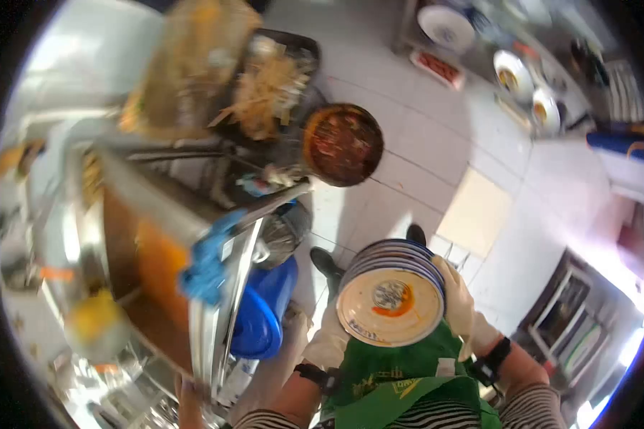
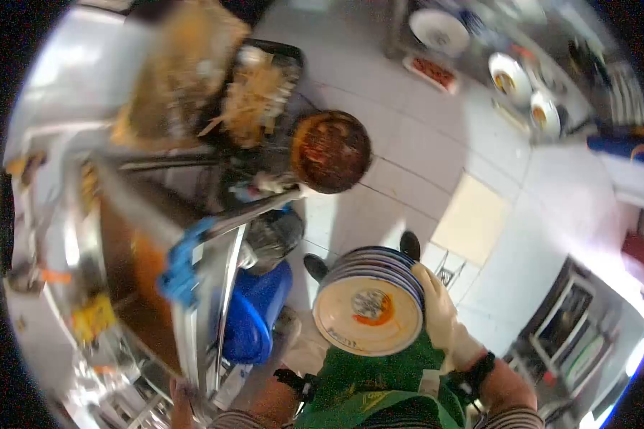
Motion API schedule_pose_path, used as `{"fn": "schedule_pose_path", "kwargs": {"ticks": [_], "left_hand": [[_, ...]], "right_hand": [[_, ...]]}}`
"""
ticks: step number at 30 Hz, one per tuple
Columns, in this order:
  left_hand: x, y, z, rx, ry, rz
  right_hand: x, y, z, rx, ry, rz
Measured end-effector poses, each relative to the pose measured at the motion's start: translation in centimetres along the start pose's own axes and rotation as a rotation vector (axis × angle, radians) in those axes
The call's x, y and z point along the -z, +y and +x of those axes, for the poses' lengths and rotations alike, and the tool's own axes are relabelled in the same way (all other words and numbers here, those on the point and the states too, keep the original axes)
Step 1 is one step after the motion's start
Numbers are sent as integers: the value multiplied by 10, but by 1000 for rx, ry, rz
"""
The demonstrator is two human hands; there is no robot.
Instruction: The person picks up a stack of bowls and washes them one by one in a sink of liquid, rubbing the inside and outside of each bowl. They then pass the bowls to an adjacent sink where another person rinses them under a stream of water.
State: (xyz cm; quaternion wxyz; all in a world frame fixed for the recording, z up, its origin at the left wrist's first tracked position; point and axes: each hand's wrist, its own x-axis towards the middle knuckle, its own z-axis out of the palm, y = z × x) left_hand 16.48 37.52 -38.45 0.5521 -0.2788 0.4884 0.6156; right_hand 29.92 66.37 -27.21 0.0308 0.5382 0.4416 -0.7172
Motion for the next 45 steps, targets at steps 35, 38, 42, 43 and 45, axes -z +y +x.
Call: {"fn": "schedule_pose_path", "kwargs": {"ticks": [35,38,42,43,45], "left_hand": [[242,365,-180,-523,397,-2],[193,393,-176,-484,404,167],[212,404,-133,-524,432,446],[197,416,-138,-583,518,535],[181,432,-137,-583,393,249]], "right_hand": [[-492,-153,29,175,-543,-117],[-487,-152,47,188,-401,-310],[-473,-142,46,292,-278,-618],[-470,-139,43,346,-250,-703],[-483,-180,15,266,-198,-724]]}}
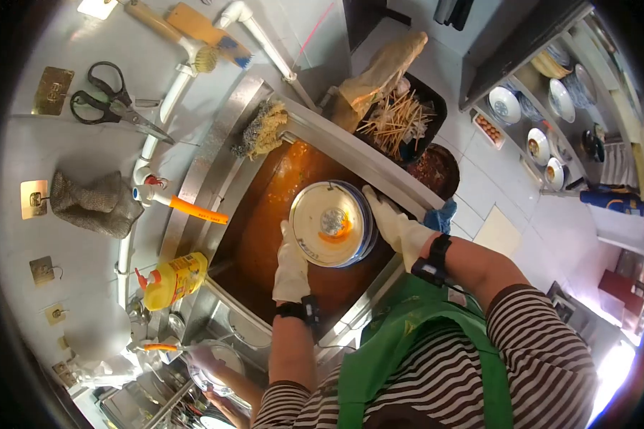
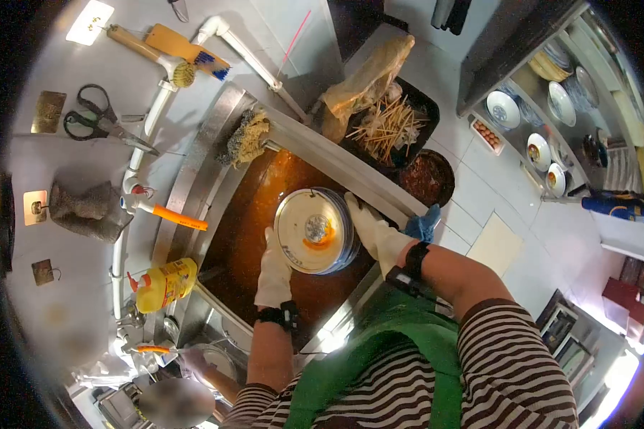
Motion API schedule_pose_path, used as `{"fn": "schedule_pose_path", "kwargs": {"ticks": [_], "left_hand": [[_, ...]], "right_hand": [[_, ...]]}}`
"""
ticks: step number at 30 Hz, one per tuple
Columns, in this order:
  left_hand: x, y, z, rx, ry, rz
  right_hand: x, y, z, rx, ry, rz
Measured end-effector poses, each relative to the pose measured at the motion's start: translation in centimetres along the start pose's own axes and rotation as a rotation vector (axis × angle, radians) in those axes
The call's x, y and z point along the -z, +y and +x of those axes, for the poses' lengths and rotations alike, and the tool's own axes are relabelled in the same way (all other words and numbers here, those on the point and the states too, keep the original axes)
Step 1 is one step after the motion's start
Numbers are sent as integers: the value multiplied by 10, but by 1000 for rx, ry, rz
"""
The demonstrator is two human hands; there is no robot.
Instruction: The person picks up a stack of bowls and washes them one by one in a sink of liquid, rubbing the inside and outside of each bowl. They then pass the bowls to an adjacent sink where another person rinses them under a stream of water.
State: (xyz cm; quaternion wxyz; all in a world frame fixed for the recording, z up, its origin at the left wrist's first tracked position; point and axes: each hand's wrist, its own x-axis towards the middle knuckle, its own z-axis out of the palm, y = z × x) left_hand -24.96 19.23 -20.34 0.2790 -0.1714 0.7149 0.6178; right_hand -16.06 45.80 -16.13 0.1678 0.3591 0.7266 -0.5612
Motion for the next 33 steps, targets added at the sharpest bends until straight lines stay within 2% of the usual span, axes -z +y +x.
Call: {"fn": "schedule_pose_path", "kwargs": {"ticks": [1,2,3,4,5,6,7,8,9,10,12,13,14,15,17,20,21,22,23,24,25,26,28,30,31,33], "left_hand": [[-4,6,5,39,-50,-299],[-5,8,13,38,-35,-307],[2,-3,28,91,77,25],[3,-9,33,114,138,181],[5,-17,40,146,197,336],[10,-29,39,166,194,172],[15,-41,36,184,193,6],[20,-53,34,189,210,-16],[27,-65,33,255,197,-124],[39,-83,32,318,185,-233],[48,-105,5,-14,37,327],[30,-90,-15,184,144,-17],[14,-78,-29,370,241,-367],[4,-78,-34,365,252,-390],[-12,-83,-43,406,283,-464],[-22,-102,-40,356,290,-483],[-12,-131,-27,249,185,-208],[-19,-127,-30,249,195,-232],[-23,-121,-30,318,317,-450],[-25,-111,-35,387,436,-666],[-18,-103,-40,319,266,-45],[-10,-94,-45,215,187,584],[-5,-82,-41,289,61,1032],[12,-145,10,482,297,480],[11,-156,19,491,402,297],[5,-149,18,447,455,169]], "right_hand": [[-9,5,6,166,70,-301],[-13,11,13,173,57,-308],[-16,-2,18,128,3,16],[-14,-15,21,79,-50,335],[-9,-23,23,108,-125,362],[-2,-37,17,110,-141,348],[9,-57,5,130,-275,452],[19,-69,-5,147,-410,552],[24,-71,-12,190,-323,400],[36,-74,-20,197,-348,378],[69,-70,-35,430,-492,-93],[86,-55,-42,434,-514,-110],[106,-35,-50,777,-441,-404],[121,-21,-57,1122,-347,-699],[143,-7,-78,1187,-353,-749],[159,7,-85,1282,-336,-823],[156,16,-70,1348,-338,-832],[153,18,-57,1420,-343,-840],[148,21,-46,1430,-365,-851],[141,20,-40,1279,-395,-807],[134,19,-35,1126,-418,-764],[126,16,-31,1129,-431,-778],[107,10,-28,1062,-288,-959],[94,8,-33,1079,-236,-1000],[87,7,-34,1086,-178,-1027],[73,7,-31,1045,-178,-1094]]}}
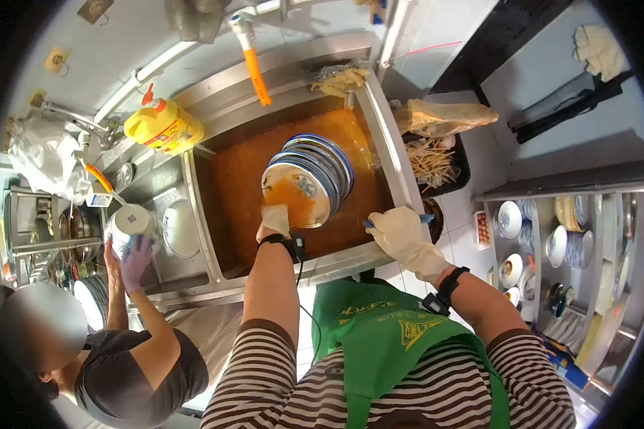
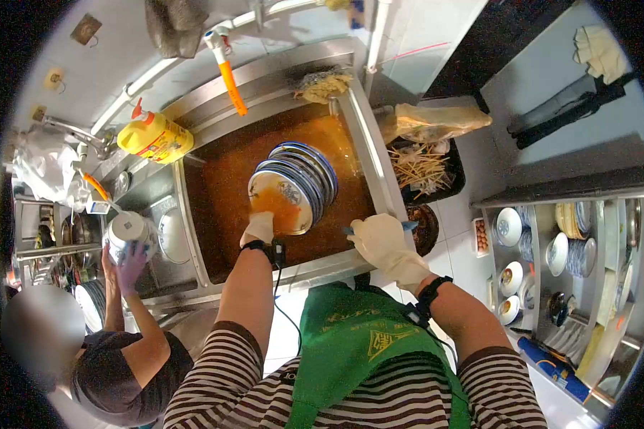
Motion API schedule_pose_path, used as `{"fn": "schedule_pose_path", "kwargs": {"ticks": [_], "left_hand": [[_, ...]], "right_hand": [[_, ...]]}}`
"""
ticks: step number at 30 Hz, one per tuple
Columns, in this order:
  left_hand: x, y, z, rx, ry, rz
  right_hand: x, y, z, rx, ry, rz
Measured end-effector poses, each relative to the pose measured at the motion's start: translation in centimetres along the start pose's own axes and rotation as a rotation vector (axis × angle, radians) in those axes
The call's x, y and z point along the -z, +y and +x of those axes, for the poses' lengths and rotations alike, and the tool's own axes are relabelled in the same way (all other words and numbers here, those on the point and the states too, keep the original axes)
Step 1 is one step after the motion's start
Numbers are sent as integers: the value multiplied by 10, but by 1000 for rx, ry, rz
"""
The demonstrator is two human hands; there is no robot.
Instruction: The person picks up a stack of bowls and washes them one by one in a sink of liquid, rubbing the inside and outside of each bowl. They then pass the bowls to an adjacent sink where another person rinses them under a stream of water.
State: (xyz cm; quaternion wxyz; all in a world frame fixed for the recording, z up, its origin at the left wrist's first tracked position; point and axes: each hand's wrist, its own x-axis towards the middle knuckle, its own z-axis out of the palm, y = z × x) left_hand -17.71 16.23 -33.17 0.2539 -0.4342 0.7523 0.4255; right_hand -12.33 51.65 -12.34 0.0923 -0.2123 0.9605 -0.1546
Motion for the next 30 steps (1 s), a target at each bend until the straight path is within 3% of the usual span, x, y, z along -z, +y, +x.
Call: {"fn": "schedule_pose_path", "kwargs": {"ticks": [9,14,19,20,23,24,28,30], "left_hand": [[22,-25,21,-120,-107,74],[66,-45,63,-393,-124,617],[123,-1,-2,-175,41,459],[127,-7,4,-464,-24,1035],[96,-94,115,-253,-18,239],[105,-76,86,-219,-9,140],[138,-20,-20,-183,-2,29],[150,-16,-38,-295,-3,273]], "right_hand": [[5,-23,8,-100,-117,-145],[3,-26,17,-210,-256,-212],[3,-25,19,-221,-262,-253],[1,-27,18,-219,-269,-261],[4,-31,18,-214,-251,-251],[4,-30,19,-221,-270,-276],[2,-28,15,-199,-233,-225],[4,-28,17,-201,-242,-235]]}}
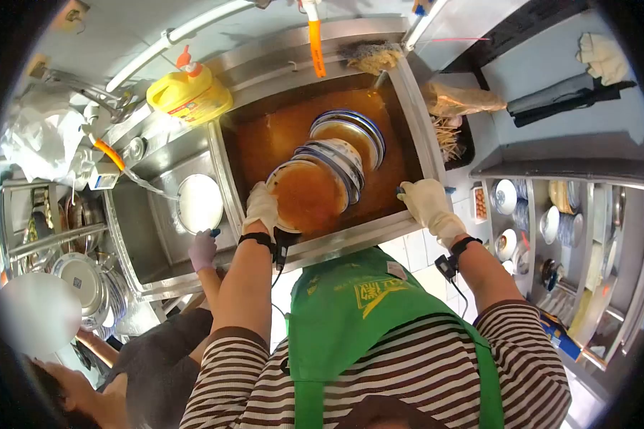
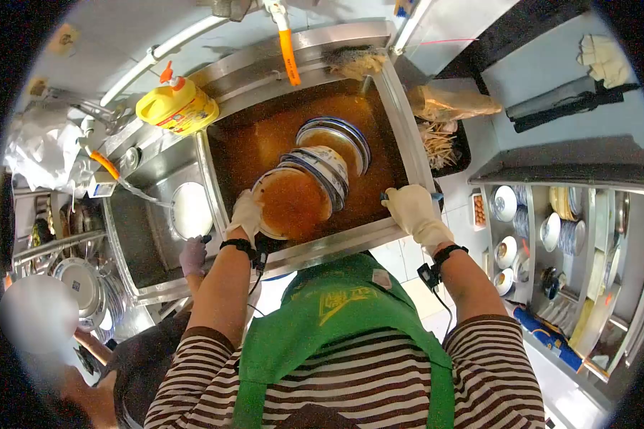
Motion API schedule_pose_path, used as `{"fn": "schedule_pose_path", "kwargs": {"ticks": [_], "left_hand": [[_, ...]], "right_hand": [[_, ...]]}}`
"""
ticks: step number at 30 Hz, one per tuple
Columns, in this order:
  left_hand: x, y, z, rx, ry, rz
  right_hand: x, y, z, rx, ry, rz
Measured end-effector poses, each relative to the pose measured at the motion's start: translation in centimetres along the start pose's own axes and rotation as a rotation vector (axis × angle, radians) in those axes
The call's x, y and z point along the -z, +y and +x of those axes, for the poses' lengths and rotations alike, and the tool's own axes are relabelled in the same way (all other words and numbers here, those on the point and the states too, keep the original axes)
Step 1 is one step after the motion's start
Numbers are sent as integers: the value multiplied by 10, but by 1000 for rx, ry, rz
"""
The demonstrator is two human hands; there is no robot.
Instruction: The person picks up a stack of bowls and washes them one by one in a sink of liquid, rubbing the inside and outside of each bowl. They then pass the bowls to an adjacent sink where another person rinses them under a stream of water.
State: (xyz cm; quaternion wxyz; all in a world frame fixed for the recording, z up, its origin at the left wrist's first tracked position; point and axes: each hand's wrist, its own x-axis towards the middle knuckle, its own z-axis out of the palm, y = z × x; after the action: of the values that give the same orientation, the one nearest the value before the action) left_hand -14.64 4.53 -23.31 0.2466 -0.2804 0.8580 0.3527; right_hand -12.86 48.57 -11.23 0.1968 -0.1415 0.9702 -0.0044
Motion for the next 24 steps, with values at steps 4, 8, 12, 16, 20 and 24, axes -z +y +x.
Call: {"fn": "schedule_pose_path", "kwargs": {"ticks": [4,8,12,16,20,24], "left_hand": [[-12,-39,23,-348,36,459],[-14,-34,-2,-156,42,195],[-13,-13,-40,180,-218,-286],[-38,-9,-39,263,-269,-522],[-53,-13,-38,307,-285,-585],[-68,-23,-38,335,-306,-615]], "right_hand": [[-3,-1,-3,29,26,-7],[-4,-48,21,161,137,523],[-25,-118,51,271,-40,808],[-28,-126,72,177,-112,440],[-31,-97,94,333,108,387],[-57,-78,141,371,108,571]]}}
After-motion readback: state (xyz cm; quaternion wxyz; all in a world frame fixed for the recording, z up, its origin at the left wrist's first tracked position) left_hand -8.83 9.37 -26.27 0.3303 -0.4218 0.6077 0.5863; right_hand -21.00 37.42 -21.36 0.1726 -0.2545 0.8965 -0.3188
